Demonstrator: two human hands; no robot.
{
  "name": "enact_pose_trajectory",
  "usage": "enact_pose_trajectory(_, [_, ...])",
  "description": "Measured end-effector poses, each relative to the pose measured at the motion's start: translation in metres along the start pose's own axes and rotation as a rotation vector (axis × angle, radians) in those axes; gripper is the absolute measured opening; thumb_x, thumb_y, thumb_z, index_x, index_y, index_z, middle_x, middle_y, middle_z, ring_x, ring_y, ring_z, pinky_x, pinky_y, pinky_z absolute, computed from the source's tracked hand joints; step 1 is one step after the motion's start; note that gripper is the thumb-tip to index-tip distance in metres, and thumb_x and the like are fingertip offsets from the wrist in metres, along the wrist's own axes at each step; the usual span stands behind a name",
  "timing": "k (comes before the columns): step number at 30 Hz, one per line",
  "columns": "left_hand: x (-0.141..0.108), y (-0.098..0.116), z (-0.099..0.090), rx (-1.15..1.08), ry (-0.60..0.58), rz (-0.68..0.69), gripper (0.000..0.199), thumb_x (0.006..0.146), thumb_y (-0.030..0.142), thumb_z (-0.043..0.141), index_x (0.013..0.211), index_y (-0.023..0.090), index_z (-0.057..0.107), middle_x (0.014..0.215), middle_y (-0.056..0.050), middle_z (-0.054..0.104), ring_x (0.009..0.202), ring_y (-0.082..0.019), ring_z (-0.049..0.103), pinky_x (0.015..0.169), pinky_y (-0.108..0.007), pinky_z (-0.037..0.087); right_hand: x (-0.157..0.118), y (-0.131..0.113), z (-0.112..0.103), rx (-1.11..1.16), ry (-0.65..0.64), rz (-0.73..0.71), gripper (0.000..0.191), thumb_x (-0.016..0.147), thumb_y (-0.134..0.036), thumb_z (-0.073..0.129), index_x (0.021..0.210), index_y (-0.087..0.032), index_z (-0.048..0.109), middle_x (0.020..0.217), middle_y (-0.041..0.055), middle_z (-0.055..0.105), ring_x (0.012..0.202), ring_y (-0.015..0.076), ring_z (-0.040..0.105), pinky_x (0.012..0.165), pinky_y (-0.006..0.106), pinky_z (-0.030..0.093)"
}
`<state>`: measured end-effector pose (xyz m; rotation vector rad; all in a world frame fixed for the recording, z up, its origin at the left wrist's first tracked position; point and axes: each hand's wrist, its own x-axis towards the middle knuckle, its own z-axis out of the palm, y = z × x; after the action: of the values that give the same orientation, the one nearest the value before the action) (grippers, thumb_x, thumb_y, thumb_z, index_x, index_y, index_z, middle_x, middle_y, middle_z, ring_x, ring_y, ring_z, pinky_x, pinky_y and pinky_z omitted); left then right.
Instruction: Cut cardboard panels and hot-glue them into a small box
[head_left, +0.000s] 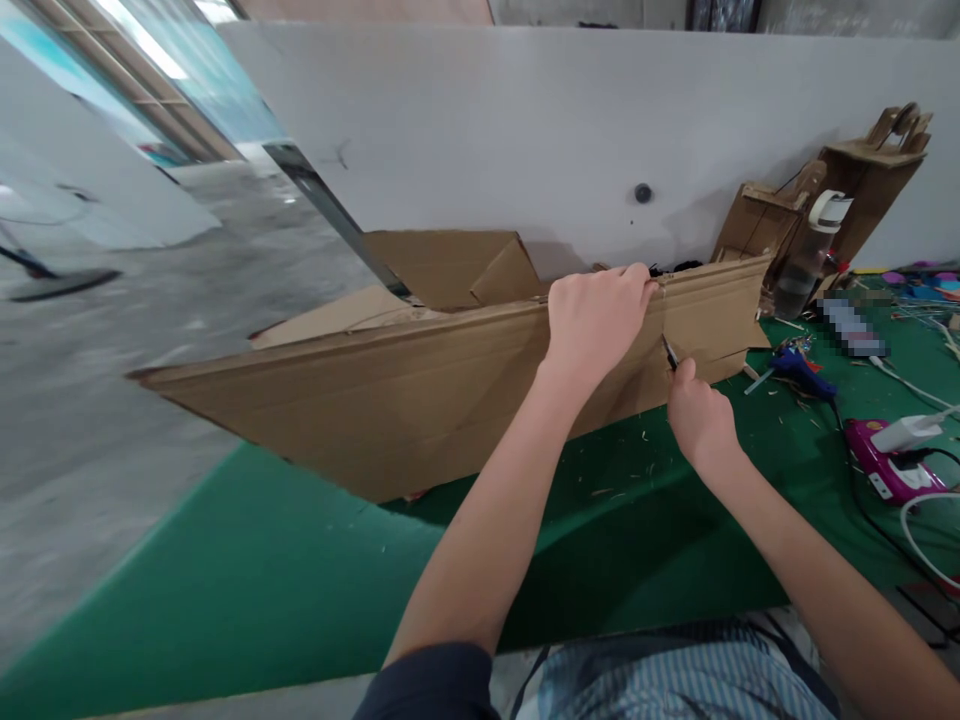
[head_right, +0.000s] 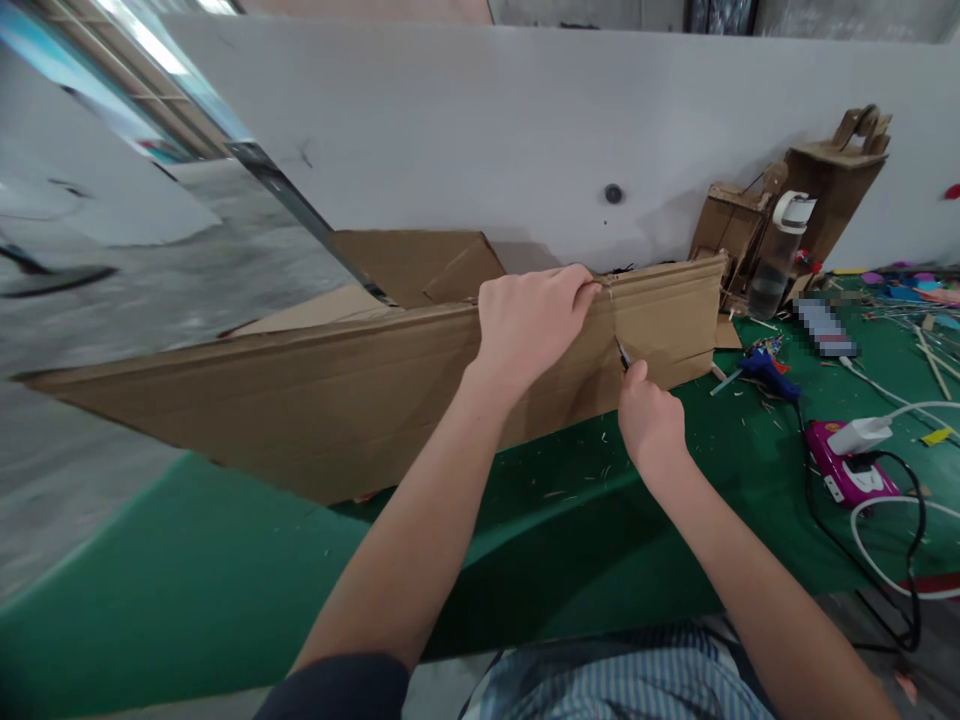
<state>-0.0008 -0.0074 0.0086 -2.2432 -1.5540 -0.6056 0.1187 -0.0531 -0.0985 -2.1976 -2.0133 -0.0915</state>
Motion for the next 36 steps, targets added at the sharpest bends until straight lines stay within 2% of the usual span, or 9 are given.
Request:
enact_pose_trajectory(13, [-0.003,0.003,0.000,0.023,0.020,0.022,0.033,0.100,0.034,0.036,0.093,0.020,0.065,0.081,-0.005,0.073,0.068,-0.019,0.064,0.058,-0.030,0.031,-0.006,0.002,0.006,0.002,-0.043,0.020,0.017,0.102,-0.026,0.028,0.100,-0.016,0.042,0.075,0.0105,0.070,0.067,0.0230,0.072,0.051,0.025,0.045])
enact_pose_trajectory(20, [-0.001,-0.001,0.005,0.031,0.047,0.044,0.035,0.100,0.034,0.035,0.090,0.019,0.065,0.078,-0.005,0.073,0.065,-0.020,0.064,0.056,-0.030,0.029,-0.004,-0.001,-0.012,0.001,-0.052,0.015,0.025,0.102,-0.031,0.024,0.100,-0.016,0.044,0.075,0.0119,0.071,0.066,0.0258,0.071,0.052,0.028,0.046])
enact_pose_trajectory(25, [0.000,-0.001,0.006,0.020,0.038,0.033,0.036,0.100,0.033,0.033,0.092,0.019,0.065,0.080,-0.007,0.073,0.068,-0.021,0.065,0.058,-0.031,0.031,0.001,-0.001,-0.020,-0.002,-0.072,0.002,0.023,0.101,-0.029,0.026,0.101,-0.016,0.044,0.076,0.0143,0.070,0.066,0.0251,0.071,0.054,0.029,0.047])
enact_pose_trajectory(30, [0.000,0.001,0.005,0.022,0.035,0.024,0.037,0.101,0.032,0.031,0.093,0.019,0.066,0.081,-0.007,0.072,0.070,-0.021,0.065,0.061,-0.032,0.033,0.004,0.001,-0.010,-0.051,-0.067,-0.016,0.010,0.097,-0.018,0.037,0.103,-0.014,0.044,0.072,0.0122,0.069,0.064,0.0219,0.071,0.055,0.026,0.048])
enact_pose_trajectory(36, [-0.001,0.001,0.004,0.024,0.037,0.036,0.037,0.101,0.032,0.031,0.093,0.019,0.065,0.081,-0.007,0.072,0.067,-0.020,0.064,0.059,-0.032,0.031,0.001,0.001,0.006,-0.087,0.058,-0.048,0.012,0.097,-0.015,0.032,0.098,-0.014,0.044,0.068,0.0099,0.067,0.058,0.0185,0.069,0.050,0.021,0.045])
